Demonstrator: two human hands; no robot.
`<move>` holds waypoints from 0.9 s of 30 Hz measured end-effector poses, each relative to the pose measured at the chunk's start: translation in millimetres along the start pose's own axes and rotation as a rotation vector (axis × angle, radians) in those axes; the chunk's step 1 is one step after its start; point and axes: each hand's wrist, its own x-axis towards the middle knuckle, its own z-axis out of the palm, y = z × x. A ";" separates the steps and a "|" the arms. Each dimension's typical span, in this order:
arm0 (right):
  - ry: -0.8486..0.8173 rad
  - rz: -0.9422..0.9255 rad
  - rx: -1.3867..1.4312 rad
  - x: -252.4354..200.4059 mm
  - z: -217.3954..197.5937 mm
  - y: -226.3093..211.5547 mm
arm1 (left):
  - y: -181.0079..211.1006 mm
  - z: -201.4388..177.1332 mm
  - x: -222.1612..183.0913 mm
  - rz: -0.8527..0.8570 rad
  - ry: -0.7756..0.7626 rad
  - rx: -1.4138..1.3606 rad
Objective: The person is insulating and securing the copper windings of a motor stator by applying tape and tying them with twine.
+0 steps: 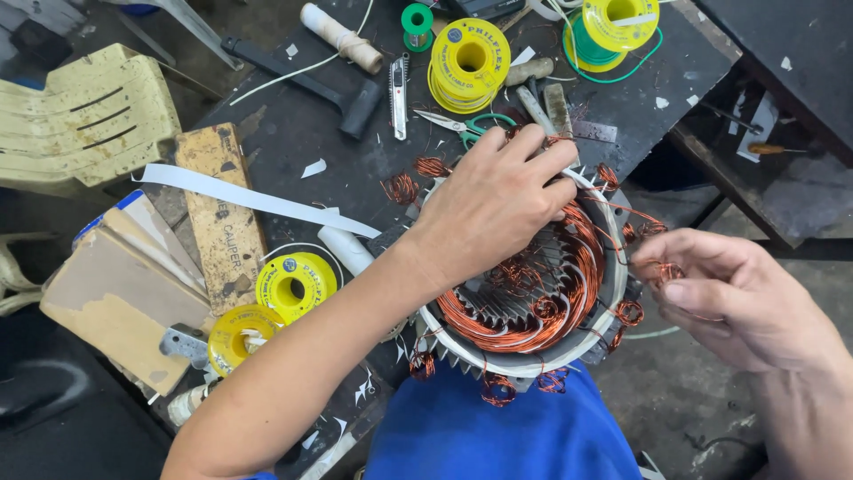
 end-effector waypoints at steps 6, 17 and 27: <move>0.271 -0.308 -1.245 -12.5 54.8 -62.6 | -0.4 1.4 -0.2 0.012 0.004 -0.015; 0.014 -0.480 -1.371 -23.2 -2.8 -52.2 | 1.1 2.6 -0.8 0.010 0.017 -0.030; 0.170 -0.237 0.246 -33.3 5.8 42.8 | 1.1 -4.4 -0.3 0.008 0.002 0.000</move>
